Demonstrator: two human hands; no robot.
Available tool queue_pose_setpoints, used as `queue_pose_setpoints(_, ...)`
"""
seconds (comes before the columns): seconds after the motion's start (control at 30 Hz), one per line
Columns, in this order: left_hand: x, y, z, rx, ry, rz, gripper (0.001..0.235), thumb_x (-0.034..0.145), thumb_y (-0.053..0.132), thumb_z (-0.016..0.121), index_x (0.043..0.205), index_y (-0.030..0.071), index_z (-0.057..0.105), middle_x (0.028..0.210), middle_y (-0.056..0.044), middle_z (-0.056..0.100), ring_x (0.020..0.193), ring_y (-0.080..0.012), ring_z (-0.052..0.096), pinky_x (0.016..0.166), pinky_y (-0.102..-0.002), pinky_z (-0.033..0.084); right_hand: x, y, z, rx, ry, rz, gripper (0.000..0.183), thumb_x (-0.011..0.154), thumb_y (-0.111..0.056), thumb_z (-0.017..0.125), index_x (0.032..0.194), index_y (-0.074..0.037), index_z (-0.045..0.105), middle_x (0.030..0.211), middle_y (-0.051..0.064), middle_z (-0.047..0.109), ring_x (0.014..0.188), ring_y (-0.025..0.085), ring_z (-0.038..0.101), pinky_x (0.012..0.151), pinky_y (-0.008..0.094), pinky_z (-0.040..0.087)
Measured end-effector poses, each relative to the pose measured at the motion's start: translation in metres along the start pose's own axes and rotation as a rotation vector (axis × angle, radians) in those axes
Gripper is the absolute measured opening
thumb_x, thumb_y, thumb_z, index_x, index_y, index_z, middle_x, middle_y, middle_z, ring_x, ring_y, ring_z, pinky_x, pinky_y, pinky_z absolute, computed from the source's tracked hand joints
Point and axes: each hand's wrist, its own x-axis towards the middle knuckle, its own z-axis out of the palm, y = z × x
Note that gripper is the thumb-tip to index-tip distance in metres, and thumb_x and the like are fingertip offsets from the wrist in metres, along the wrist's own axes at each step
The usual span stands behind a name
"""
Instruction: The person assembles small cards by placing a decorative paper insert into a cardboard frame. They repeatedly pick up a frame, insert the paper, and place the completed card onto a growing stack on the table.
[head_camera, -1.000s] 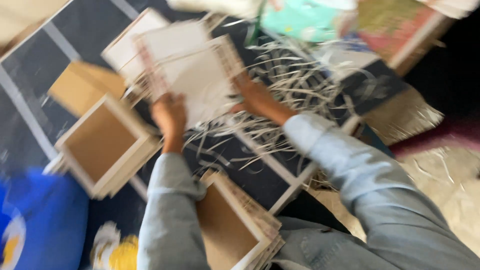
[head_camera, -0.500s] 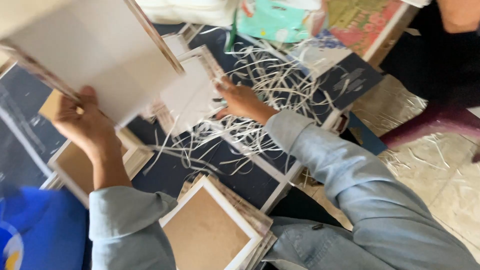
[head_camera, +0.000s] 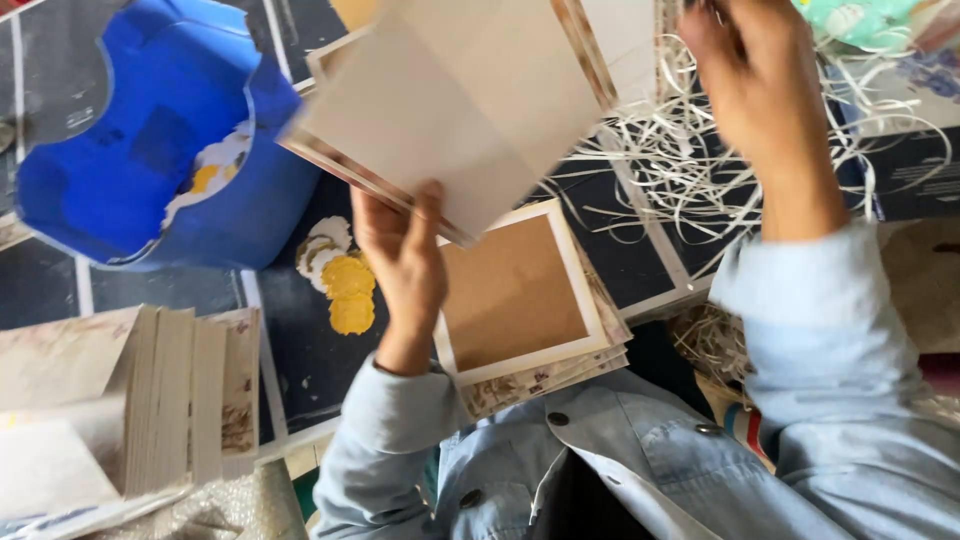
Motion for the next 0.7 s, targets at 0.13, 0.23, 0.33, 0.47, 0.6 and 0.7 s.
queue_pose_setpoints(0.13, -0.046, 0.006, -0.007, -0.021, -0.014, -0.145, 0.031, 0.086, 0.012, 0.067, 0.113, 0.005, 0.053, 0.105, -0.005, 0.061, 0.093, -0.011, 0.056, 0.084, -0.023, 0.046, -0.005, -0.065, 0.006, 0.213, -0.146, 0.051, 0.043, 0.105, -0.013, 0.044, 0.139, 0.011, 0.035, 0.133, 0.033, 0.051, 0.074, 0.025, 0.056, 0.065, 0.036, 0.048)
queue_pose_setpoints(0.23, -0.08, -0.002, -0.022, -0.088, -0.079, -0.35, 0.027, 0.083, 0.012, 0.069, 0.105, 0.007, 0.054, 0.093, -0.003, 0.062, 0.083, -0.0131, 0.057, 0.069, -0.031, 0.054, 0.005, -0.083, 0.017, 0.276, -0.177, 0.186, 0.043, 0.099, -0.031, 0.047, 0.12, 0.006, 0.049, 0.112, 0.018, 0.061, 0.099, 0.028, 0.06, 0.074, 0.034, 0.046)
queue_pose_setpoints(0.33, -0.093, -0.001, -0.079, -0.217, -0.798, -0.502, 0.087, 0.085, 0.025, 0.067, 0.147, 0.001, 0.01, 0.149, -0.013, 0.025, 0.137, -0.0237, 0.027, 0.116, -0.041, 0.022, 0.002, -0.092, 0.027, 0.163, -0.161, 0.159, 0.021, 0.099, -0.016, 0.062, 0.094, -0.005, 0.046, 0.073, 0.004, 0.043, 0.06, 0.017, 0.037, 0.059, 0.031, 0.03)
queue_pose_setpoints(0.47, -0.038, 0.064, -0.046, -0.519, -0.986, -0.462, 0.117, 0.071, 0.086, 0.036, 0.147, 0.012, -0.013, 0.158, -0.01, -0.007, 0.147, -0.0269, 0.011, 0.122, -0.054, 0.021, 0.0, -0.1, 0.04, 0.131, -0.241, -0.093, 0.017, 0.094, -0.011, 0.064, 0.096, 0.001, 0.053, 0.08, 0.009, 0.058, 0.061, 0.017, 0.05, 0.055, 0.03, 0.041)
queue_pose_setpoints(0.6, -0.036, 0.058, -0.036, 0.055, -0.61, -0.389, 0.064, 0.09, 0.032, 0.057, 0.138, 0.01, 0.02, 0.134, -0.007, 0.027, 0.118, -0.0179, 0.039, 0.095, -0.032, 0.037, 0.0, -0.113, 0.058, 0.012, -0.276, -0.132, 0.024, 0.09, -0.016, 0.067, 0.098, 0.001, 0.054, 0.088, 0.011, 0.06, 0.074, 0.025, 0.059, 0.061, 0.036, 0.047)
queue_pose_setpoints(0.7, -0.04, 0.045, -0.03, 0.328, -0.406, -0.301, 0.035, 0.094, 0.026, 0.049, 0.122, 0.005, 0.047, 0.099, -0.006, 0.059, 0.083, -0.0162, 0.058, 0.065, -0.029, 0.052, -0.013, -0.116, 0.068, 0.008, -0.3, -0.169, 0.041, 0.093, -0.018, 0.06, 0.125, -0.003, 0.039, 0.091, 0.009, 0.056, 0.074, 0.019, 0.054, 0.059, 0.029, 0.048)
